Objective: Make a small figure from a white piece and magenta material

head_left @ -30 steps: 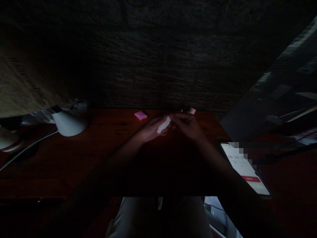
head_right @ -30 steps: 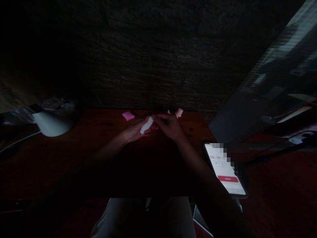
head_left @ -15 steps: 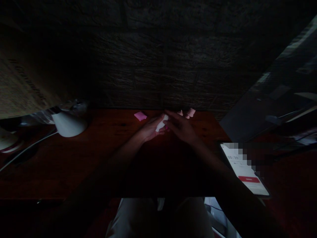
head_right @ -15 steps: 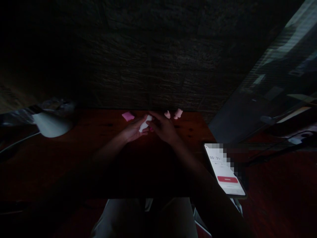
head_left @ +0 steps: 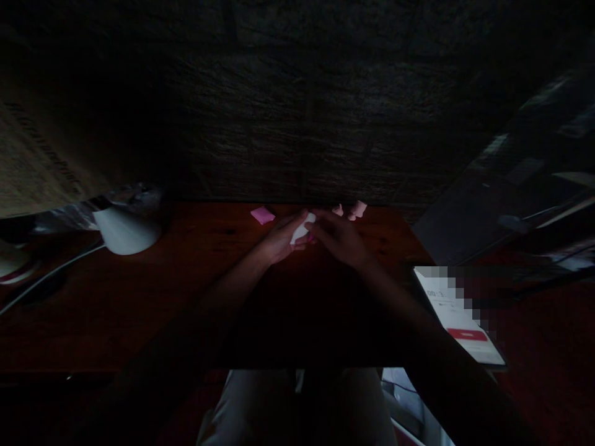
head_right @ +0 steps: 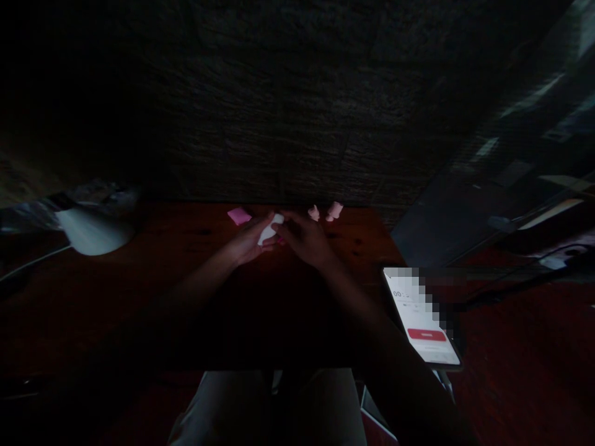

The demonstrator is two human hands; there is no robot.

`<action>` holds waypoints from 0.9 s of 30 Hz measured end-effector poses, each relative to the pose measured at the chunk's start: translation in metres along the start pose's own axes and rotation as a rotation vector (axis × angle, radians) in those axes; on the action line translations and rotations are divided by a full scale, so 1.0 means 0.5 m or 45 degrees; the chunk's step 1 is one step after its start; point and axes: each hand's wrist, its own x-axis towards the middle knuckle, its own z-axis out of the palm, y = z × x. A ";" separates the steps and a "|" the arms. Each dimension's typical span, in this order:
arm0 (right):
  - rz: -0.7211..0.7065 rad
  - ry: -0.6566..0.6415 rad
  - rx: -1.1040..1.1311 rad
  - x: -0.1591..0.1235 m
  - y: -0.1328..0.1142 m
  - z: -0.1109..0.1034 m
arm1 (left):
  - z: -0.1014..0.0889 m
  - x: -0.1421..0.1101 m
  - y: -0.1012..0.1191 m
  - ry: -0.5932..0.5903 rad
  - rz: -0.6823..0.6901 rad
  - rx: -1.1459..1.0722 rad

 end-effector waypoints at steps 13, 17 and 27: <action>-0.177 0.009 -0.292 -0.001 -0.010 0.006 | 0.013 -0.003 0.002 0.058 0.041 0.003; -0.152 -0.019 -0.303 -0.002 -0.009 0.009 | 0.017 -0.005 0.004 0.110 0.030 0.017; -0.232 0.047 -0.393 0.000 -0.009 0.009 | 0.028 -0.007 0.011 0.130 0.049 0.040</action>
